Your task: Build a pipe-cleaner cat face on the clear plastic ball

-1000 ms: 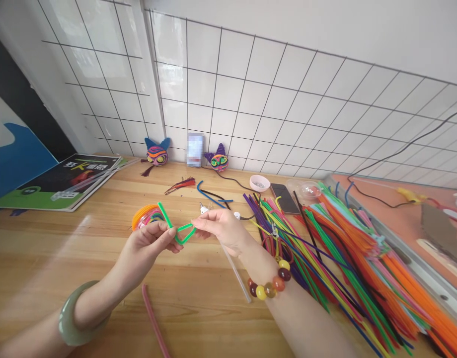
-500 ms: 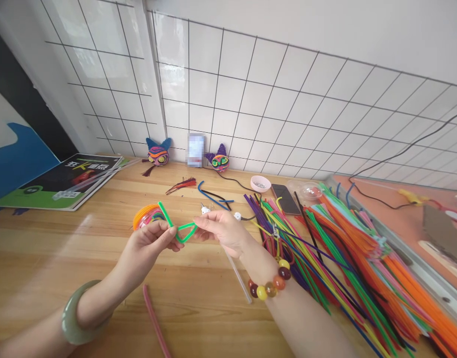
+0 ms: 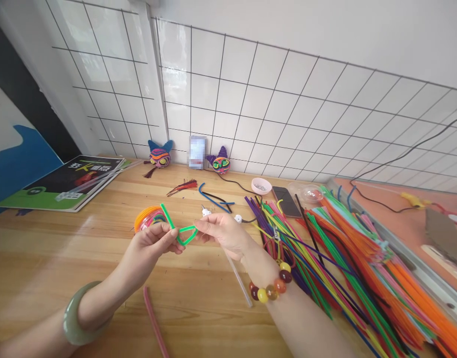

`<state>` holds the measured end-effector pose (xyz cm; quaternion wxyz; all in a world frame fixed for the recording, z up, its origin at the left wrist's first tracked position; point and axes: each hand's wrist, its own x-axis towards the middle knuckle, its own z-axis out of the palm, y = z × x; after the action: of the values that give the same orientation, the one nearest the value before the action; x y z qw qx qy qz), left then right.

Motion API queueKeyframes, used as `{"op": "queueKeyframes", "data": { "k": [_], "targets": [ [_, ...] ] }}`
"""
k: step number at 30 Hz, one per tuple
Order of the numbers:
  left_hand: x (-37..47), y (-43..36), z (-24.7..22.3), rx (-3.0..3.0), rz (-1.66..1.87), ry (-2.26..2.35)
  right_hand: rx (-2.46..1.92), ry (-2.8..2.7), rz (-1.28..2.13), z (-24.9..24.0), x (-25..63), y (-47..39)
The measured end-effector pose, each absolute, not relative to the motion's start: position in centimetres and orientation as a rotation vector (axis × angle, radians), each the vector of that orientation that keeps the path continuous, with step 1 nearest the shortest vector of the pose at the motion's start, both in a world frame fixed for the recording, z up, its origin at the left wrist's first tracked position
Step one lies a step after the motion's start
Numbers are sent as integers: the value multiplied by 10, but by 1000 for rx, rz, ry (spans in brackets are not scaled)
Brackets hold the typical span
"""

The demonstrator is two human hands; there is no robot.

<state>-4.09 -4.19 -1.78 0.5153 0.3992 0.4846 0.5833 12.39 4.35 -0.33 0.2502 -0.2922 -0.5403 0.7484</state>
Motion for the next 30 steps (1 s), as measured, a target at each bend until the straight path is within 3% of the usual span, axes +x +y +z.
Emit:
{"op": "queueKeyframes", "data": {
  "k": [8, 14, 18, 30],
  "targets": [
    [-42, -43, -22, 919, 1371, 1088, -766, -1544, 2011, -6, 127, 47],
    [-37, -46, -25, 900, 1094, 939, -780, -1911, 1818, -4, 129, 50],
    [-34, -49, -28, 931, 963, 854, -726, -2010, 1923, -2, 126, 44],
    [-37, -47, -31, 816, 1026, 801, -783, -1907, 1852, 9, 128, 40]
  ]
}}
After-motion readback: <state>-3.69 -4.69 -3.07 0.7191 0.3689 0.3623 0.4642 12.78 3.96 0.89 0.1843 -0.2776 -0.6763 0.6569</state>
